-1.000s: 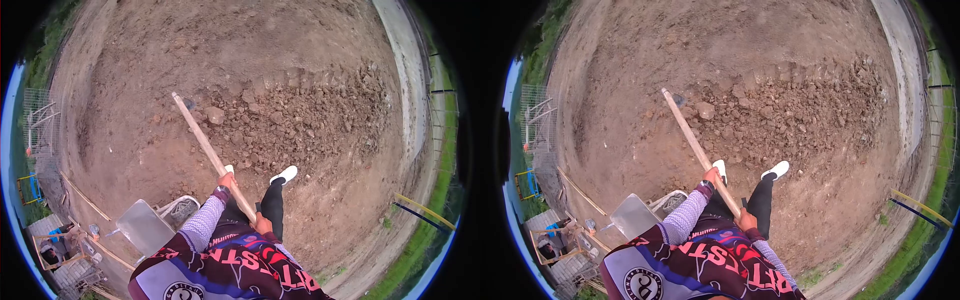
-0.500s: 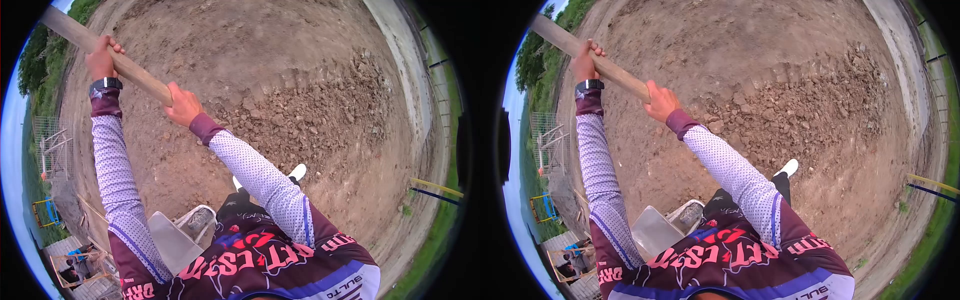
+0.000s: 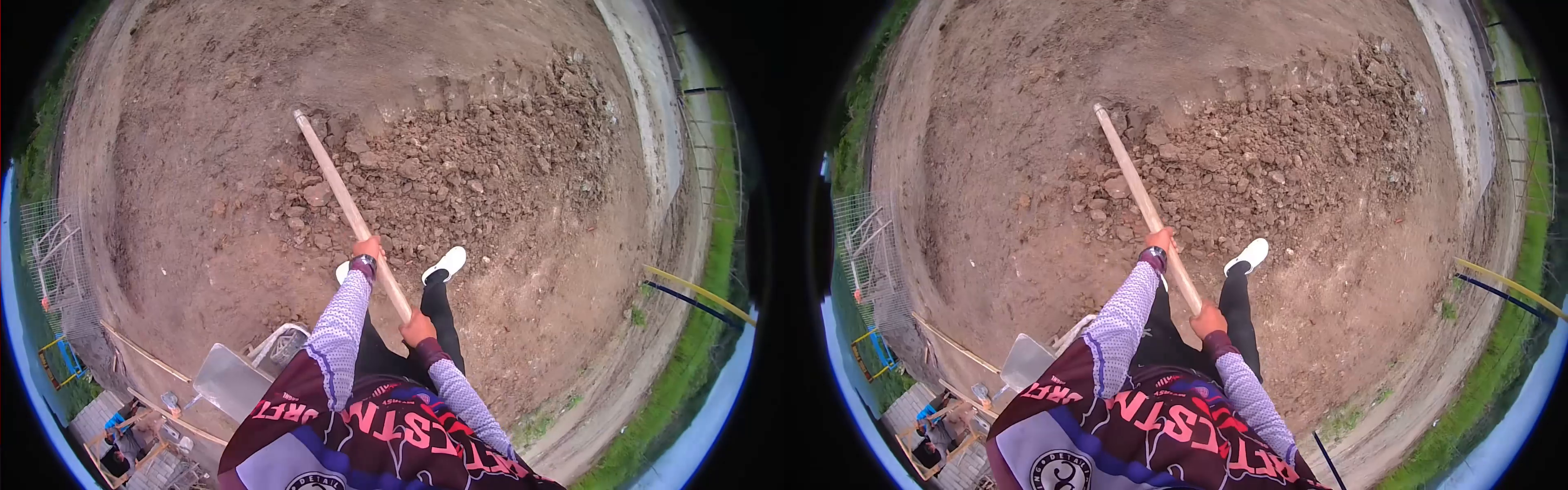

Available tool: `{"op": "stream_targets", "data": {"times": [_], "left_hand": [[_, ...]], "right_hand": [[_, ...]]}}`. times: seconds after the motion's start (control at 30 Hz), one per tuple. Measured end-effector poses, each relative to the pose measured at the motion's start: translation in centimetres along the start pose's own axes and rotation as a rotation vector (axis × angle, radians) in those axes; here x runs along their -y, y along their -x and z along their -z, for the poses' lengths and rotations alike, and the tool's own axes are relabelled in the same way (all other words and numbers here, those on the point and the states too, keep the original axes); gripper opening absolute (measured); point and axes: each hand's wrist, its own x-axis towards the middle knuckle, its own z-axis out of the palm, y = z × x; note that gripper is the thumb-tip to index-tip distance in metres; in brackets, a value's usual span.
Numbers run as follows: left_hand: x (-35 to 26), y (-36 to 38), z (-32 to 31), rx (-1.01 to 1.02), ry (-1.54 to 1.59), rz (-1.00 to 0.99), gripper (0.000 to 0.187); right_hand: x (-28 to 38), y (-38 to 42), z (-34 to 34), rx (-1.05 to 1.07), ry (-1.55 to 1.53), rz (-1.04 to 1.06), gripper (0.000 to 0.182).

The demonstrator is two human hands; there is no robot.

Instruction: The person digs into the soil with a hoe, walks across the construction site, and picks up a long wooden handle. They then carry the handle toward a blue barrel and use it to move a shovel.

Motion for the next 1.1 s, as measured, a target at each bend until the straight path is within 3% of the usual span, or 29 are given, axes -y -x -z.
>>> {"op": "stream_targets", "data": {"times": [0.13, 0.17, 0.27, 0.37, 0.47, 0.53, 0.6, 0.73, 0.8, 0.83, 0.87, 0.93, 1.0, 1.1], "left_hand": [[8.4, 8.1, 0.8, 0.160, 0.028, 0.124, 0.021], [11.2, 7.2, 1.4, 0.146, 0.063, 0.161, 0.020], [12.1, 7.7, 4.2, 0.164, 0.129, 0.177, 0.016], [9.0, 5.8, 6.4, 0.175, 0.217, 0.109, 0.014], [-1.0, 9.3, 9.1, 0.207, 0.357, 0.000, 0.012], [-9.1, 12.3, 11.0, 0.238, 0.453, -0.221, 0.011], [-18.8, 17.5, 12.4, 0.137, 0.379, -0.513, 0.012], [-39.0, 29.4, 14.7, 0.169, 0.358, -0.991, 0.011], [-47.3, 33.2, 15.4, 0.209, 0.357, -1.252, 0.010], [-50.4, 34.9, 15.0, 0.127, 0.334, -1.360, 0.012], [-53.3, 35.7, 14.9, 0.132, 0.323, -1.398, 0.013], [-55.8, 36.0, 12.7, 0.083, 0.325, -1.436, 0.013], [-54.7, 32.4, 9.5, 0.052, 0.316, -1.384, 0.013], [-46.3, 21.1, 3.0, 0.031, 0.286, -1.200, 0.013]], "right_hand": [[-5.8, 9.4, 3.1, 0.091, 0.028, -0.002, 0.040], [-5.7, 11.2, 3.1, 0.086, 0.031, -0.007, 0.040], [-5.4, 12.7, 1.5, 0.039, 0.023, 0.009, 0.043], [-4.5, 10.6, 0.9, 0.002, 0.010, 0.192, 0.048], [-0.8, 7.1, 0.4, -0.151, -0.031, 0.457, 0.052], [4.1, 3.4, 0.7, -0.230, 0.050, 0.611, 0.053], [11.5, -0.6, 1.5, -0.352, -0.059, 0.833, 0.053], [31.1, -1.0, 10.9, -0.456, -0.269, 1.030, 0.048], [38.2, 0.4, 16.4, -0.485, -0.327, 1.106, 0.043], [40.8, 0.9, 18.8, -0.564, -0.391, 1.190, 0.040], [43.0, 0.6, 20.5, -0.559, -0.391, 1.190, 0.040], [43.9, -1.6, 22.1, -0.545, -0.399, 1.181, 0.040], [42.8, -4.5, 22.4, -0.523, -0.395, 1.120, 0.040], [32.3, -10.4, 18.0, -0.385, -0.363, 0.857, 0.038]]}}
